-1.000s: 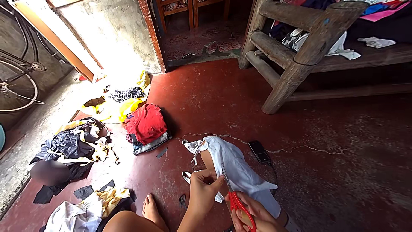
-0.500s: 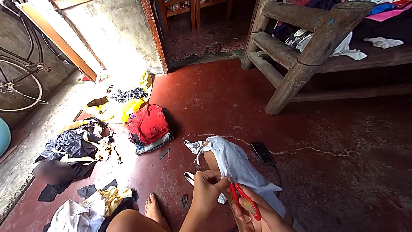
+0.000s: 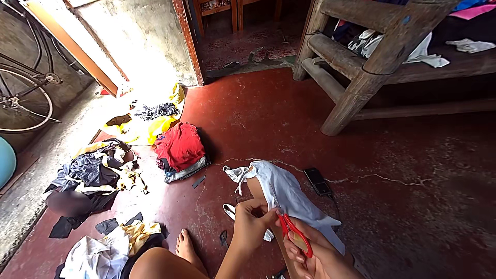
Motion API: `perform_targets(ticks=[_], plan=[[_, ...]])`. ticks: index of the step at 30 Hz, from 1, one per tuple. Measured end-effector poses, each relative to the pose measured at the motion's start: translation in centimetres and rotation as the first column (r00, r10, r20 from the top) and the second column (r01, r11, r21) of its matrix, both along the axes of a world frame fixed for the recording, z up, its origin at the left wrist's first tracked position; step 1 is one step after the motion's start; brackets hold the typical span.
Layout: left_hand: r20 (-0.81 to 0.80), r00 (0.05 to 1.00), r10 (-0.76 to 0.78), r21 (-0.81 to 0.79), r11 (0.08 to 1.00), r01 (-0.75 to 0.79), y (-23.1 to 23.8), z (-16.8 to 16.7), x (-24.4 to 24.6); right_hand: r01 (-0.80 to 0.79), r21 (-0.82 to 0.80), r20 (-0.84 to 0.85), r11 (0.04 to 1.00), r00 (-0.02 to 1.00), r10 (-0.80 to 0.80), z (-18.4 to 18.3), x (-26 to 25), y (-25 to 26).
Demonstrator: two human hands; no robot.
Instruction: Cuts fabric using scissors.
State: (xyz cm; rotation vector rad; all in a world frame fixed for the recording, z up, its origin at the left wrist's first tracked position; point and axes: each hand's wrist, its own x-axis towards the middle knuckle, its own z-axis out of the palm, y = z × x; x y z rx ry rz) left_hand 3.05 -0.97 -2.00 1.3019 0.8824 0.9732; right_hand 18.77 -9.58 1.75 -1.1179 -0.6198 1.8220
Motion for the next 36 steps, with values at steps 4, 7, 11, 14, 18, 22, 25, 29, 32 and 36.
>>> perform_targets(ticks=[4, 7, 11, 14, 18, 22, 25, 29, 32, 36], plan=[[0.003, 1.0, -0.01, 0.001, 1.0, 0.01, 0.1, 0.0, -0.1, 0.005, 0.002, 0.01, 1.0, 1.0, -0.005, 0.1, 0.1, 0.0], [-0.009, 1.0, -0.015, -0.013, 1.0, 0.015, 0.1, 0.1, -0.2, 0.009, 0.009, 0.014, 1.0, 1.0, -0.01, 0.2, 0.2, 0.0], [-0.011, 0.999, -0.044, -0.024, 0.999, 0.044, 0.2, 0.2, -0.3, 0.026, 0.019, 0.016, 0.999, 1.0, -0.027, 0.4, 0.3, 0.0], [-0.01, 0.998, -0.057, -0.039, 0.998, 0.057, 0.2, 0.2, -0.3, 0.023, 0.028, 0.02, 0.999, 1.0, -0.024, 0.5, 0.2, -0.1], [-0.009, 0.998, -0.063, -0.046, 0.997, 0.062, 0.2, 0.1, -0.2, 0.028, 0.032, 0.038, 0.999, 0.999, -0.029, 0.6, 0.2, -0.1], [-0.052, 0.999, -0.014, 0.02, 1.0, 0.015, 0.1, -0.1, -0.1, 0.025, 0.045, 0.052, 0.999, 0.998, -0.027, 0.7, 0.1, -0.2], [-0.081, 0.993, 0.089, 0.082, 0.993, -0.082, -0.1, 0.3, 0.0, 0.019, 0.037, 0.055, 0.999, 0.998, -0.021, 0.7, 0.0, -0.3], [-0.051, 0.989, 0.136, 0.093, 0.987, -0.131, 0.3, 0.5, -0.1, -0.001, 0.055, 0.068, 0.999, 0.998, -0.003, 0.6, 0.2, -0.4], [-0.012, 0.994, 0.111, 0.04, 0.993, -0.111, 0.7, 0.7, -0.1, -0.012, 0.063, 0.066, 0.998, 0.998, 0.007, 0.3, 0.1, -0.6], [0.05, 0.997, 0.053, -0.058, 0.997, -0.051, 1.1, 1.0, 0.0, -0.021, 0.055, 0.066, 0.998, 0.998, 0.017, 0.4, 0.1, -0.6]])
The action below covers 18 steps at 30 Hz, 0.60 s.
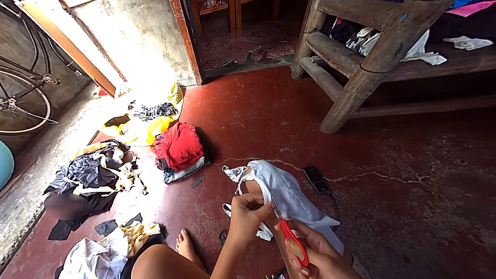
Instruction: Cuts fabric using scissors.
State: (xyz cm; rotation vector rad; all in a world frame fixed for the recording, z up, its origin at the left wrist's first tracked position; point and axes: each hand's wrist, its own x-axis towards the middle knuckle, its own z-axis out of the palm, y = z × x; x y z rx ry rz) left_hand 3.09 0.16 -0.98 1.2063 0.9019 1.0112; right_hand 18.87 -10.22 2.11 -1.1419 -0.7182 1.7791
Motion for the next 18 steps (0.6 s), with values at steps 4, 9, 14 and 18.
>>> perform_targets(ticks=[4, 9, 14, 18], plan=[[0.014, 1.0, -0.011, -0.021, 1.0, 0.012, 0.1, -0.1, 0.0, -0.016, 0.007, -0.007, 1.0, 1.0, 0.016, 0.0, 0.1, 0.0], [0.005, 1.0, -0.028, -0.025, 0.999, 0.028, 0.1, -0.1, 0.0, -0.007, 0.006, -0.059, 1.0, 0.998, 0.008, -0.6, 0.2, 0.1], [0.028, 0.999, -0.033, -0.03, 0.999, 0.034, 0.0, -0.2, 0.0, -0.02, -0.028, -0.07, 0.999, 0.997, 0.018, -0.4, 0.2, 0.6], [0.045, 0.998, -0.045, -0.013, 0.999, 0.046, 0.0, -0.2, 0.0, -0.003, -0.062, -0.082, 0.998, 0.997, -0.002, 0.2, -0.4, 1.2]])
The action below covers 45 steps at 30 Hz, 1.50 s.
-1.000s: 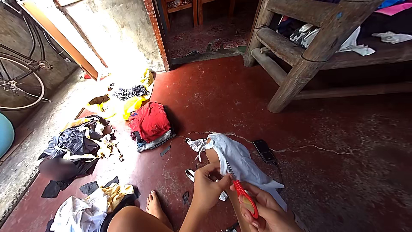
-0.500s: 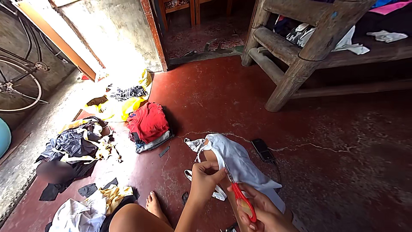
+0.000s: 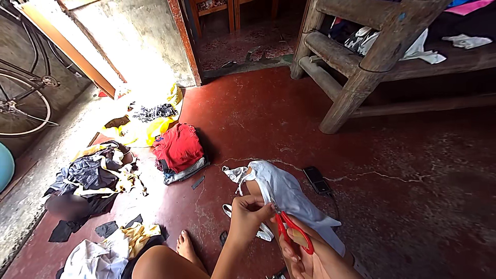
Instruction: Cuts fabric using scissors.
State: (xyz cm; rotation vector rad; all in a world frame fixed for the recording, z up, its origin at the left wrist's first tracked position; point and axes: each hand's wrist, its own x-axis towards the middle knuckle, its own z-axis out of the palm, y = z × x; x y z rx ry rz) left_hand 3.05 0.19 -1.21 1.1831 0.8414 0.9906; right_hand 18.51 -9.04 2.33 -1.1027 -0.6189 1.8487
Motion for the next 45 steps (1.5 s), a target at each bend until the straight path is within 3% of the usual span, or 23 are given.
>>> perform_targets(ticks=[18, 27, 36, 45], plan=[[0.003, 0.998, -0.058, -0.011, 0.998, 0.058, 0.5, -0.5, -0.3, 0.061, -0.048, -0.045, 0.997, 0.997, -0.064, 0.1, -0.8, 0.5], [-0.024, 0.997, -0.07, -0.028, 0.997, 0.069, 0.7, -0.5, -0.6, 0.054, 0.022, 0.001, 0.998, 0.999, -0.054, 0.4, -0.7, 0.3], [0.015, 1.0, 0.023, 0.034, 0.999, -0.024, 0.0, -0.8, -0.1, 0.032, 0.06, 0.023, 0.998, 0.999, -0.033, 0.2, -0.6, -0.8], [0.008, 0.995, -0.096, 0.038, 0.995, 0.096, 0.4, -0.2, -0.9, -0.001, 0.053, 0.041, 0.999, 0.999, -0.002, 0.5, 0.0, -1.6]])
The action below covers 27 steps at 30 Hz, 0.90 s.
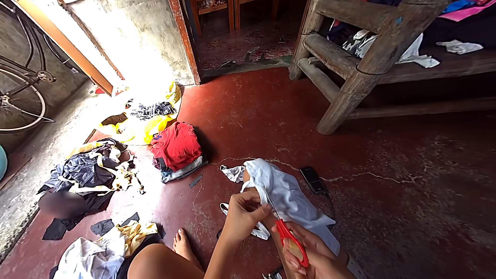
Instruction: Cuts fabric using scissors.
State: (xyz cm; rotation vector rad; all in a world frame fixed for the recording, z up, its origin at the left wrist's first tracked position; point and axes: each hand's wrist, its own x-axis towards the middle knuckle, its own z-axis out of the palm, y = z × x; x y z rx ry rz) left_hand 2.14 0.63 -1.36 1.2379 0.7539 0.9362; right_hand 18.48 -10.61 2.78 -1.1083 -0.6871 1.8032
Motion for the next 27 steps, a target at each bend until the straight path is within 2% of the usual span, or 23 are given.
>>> perform_targets(ticks=[10, 20, 27], plan=[[-0.024, 0.994, 0.106, 0.028, 0.994, -0.106, -0.3, -0.5, 0.6, -0.013, -0.013, -0.003, 1.0, 1.0, 0.013, -0.3, -0.1, 0.0], [-0.047, 0.996, 0.071, 0.06, 0.996, -0.068, -0.1, -0.8, 0.5, -0.005, -0.022, -0.088, 1.0, 0.996, 0.003, -0.7, -0.3, 1.2], [-0.055, 0.996, 0.069, 0.104, 0.993, -0.062, -0.1, -1.0, 0.5, 0.03, -0.058, -0.059, 0.998, 0.998, -0.033, -0.7, -0.4, 2.0]])
